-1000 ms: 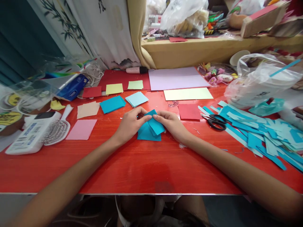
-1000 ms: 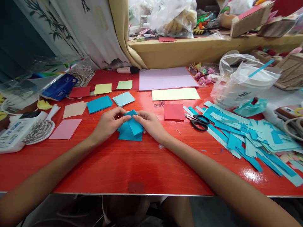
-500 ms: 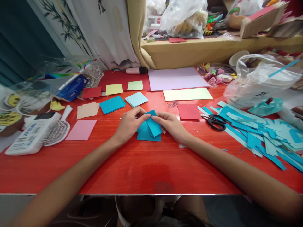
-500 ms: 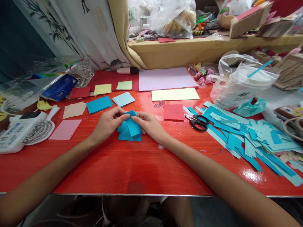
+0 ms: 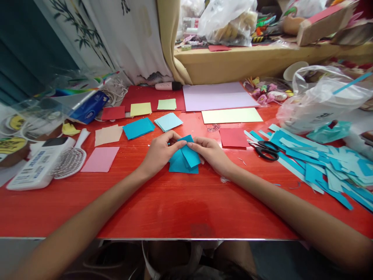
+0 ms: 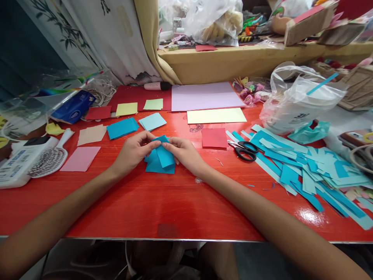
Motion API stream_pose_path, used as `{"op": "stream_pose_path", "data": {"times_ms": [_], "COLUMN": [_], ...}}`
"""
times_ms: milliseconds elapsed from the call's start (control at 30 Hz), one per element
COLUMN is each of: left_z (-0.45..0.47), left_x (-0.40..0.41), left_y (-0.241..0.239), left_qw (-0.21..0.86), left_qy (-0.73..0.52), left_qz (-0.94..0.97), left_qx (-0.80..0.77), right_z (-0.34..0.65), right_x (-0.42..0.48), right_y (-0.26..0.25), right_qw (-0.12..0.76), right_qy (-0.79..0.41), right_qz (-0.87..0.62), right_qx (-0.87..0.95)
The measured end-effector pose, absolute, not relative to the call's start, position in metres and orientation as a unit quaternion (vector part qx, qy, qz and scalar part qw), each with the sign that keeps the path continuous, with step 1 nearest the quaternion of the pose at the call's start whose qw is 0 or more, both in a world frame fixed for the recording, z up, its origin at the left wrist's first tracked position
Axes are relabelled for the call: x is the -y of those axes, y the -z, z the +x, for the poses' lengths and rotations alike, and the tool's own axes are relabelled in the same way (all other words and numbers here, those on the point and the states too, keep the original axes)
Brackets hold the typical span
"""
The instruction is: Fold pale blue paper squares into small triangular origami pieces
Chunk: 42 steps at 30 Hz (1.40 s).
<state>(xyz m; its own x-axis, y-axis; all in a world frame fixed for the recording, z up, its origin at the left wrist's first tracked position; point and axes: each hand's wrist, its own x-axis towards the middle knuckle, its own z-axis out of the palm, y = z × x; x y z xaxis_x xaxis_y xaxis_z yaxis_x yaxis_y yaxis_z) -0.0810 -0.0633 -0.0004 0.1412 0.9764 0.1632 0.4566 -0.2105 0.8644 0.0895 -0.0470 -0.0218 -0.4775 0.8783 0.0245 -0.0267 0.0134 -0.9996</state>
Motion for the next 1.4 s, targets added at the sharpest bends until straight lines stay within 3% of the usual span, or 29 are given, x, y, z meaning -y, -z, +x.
{"op": "stream_pose_path", "data": {"times_ms": [367, 1067, 1400], "left_z": [-0.082, -0.076, -0.09], "left_x": [0.062, 0.066, 0.051], "left_y": [0.002, -0.002, -0.004], "left_qw": [0.318, 0.392, 0.347], "left_qy": [-0.377, -0.437, -0.482], "left_qz": [0.69, 0.638, 0.617], "left_qx": [-0.529, -0.499, -0.517], "right_z": [0.09, 0.092, 0.091], "right_x": [0.048, 0.048, 0.048], "right_y": [0.021, 0.023, 0.021], "right_qw": [0.369, 0.314, 0.304], "right_qy": [-0.604, -0.569, -0.524], "right_qz": [-0.351, -0.329, -0.365], "right_qx": [0.614, 0.685, 0.707]}}
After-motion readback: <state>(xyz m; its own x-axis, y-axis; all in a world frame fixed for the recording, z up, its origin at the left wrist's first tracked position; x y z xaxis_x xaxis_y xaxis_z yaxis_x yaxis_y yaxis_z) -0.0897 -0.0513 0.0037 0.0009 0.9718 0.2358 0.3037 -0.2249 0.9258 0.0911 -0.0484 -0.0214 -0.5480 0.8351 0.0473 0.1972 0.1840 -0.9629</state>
